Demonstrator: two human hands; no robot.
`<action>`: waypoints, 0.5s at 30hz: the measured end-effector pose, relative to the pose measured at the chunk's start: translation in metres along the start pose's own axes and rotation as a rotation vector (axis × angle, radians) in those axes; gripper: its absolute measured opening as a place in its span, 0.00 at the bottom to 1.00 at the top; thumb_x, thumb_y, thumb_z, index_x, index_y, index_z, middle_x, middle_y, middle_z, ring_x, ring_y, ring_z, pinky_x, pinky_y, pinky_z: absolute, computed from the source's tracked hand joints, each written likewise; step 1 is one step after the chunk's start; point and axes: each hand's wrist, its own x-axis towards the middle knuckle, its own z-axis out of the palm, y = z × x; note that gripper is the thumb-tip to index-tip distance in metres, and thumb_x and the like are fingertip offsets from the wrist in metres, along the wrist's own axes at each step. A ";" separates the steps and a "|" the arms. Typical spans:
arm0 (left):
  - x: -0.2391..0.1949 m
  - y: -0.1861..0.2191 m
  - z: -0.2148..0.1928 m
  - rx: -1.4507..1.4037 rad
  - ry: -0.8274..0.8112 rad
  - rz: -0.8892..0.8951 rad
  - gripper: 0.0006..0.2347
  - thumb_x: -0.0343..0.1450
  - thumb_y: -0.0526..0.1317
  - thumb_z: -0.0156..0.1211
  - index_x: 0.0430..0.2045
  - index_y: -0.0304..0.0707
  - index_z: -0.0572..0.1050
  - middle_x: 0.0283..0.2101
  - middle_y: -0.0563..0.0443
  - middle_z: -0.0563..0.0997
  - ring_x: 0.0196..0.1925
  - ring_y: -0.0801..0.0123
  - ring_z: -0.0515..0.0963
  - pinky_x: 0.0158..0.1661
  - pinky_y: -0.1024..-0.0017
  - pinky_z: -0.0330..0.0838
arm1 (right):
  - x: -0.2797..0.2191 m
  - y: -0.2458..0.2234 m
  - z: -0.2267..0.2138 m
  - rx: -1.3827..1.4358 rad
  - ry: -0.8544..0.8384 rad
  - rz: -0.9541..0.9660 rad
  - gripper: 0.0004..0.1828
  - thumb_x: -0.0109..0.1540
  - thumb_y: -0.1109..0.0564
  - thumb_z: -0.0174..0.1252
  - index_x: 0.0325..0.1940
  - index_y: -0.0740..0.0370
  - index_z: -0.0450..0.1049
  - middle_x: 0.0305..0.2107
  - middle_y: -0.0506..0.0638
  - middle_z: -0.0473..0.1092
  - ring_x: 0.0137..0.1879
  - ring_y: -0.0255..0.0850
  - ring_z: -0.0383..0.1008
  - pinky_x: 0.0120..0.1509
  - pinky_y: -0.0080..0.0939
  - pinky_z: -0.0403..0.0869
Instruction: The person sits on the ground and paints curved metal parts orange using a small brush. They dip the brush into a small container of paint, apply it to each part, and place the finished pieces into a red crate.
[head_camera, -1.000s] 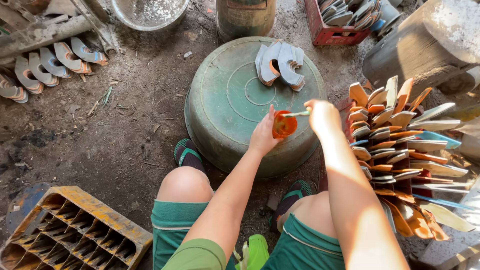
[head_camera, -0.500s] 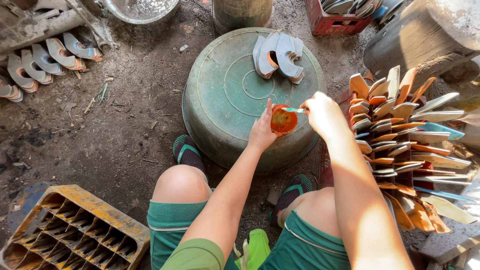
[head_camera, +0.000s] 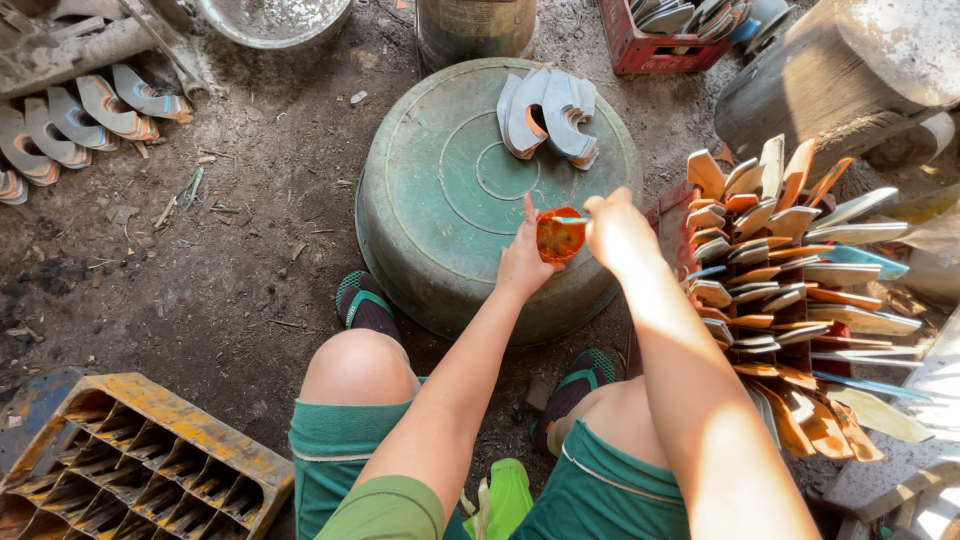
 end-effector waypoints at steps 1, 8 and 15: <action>-0.001 -0.002 0.000 0.019 -0.023 -0.023 0.64 0.55 0.43 0.82 0.71 0.54 0.22 0.74 0.52 0.62 0.69 0.51 0.70 0.61 0.31 0.58 | 0.001 -0.006 0.002 0.001 -0.016 0.043 0.11 0.62 0.57 0.59 0.48 0.57 0.79 0.45 0.69 0.69 0.47 0.65 0.75 0.51 0.59 0.74; 0.004 0.004 -0.007 0.031 -0.097 -0.140 0.67 0.54 0.46 0.82 0.70 0.58 0.18 0.79 0.54 0.46 0.75 0.51 0.60 0.62 0.17 0.42 | 0.003 -0.005 0.015 -0.076 -0.046 0.121 0.11 0.64 0.60 0.52 0.46 0.55 0.79 0.44 0.61 0.73 0.50 0.60 0.77 0.52 0.56 0.75; 0.003 0.003 -0.023 0.070 -0.090 -0.213 0.72 0.47 0.53 0.87 0.71 0.60 0.19 0.77 0.28 0.22 0.78 0.32 0.38 0.62 0.21 0.44 | 0.007 0.026 0.037 -0.155 -0.120 0.208 0.10 0.64 0.58 0.54 0.43 0.55 0.81 0.41 0.60 0.77 0.50 0.58 0.78 0.51 0.55 0.76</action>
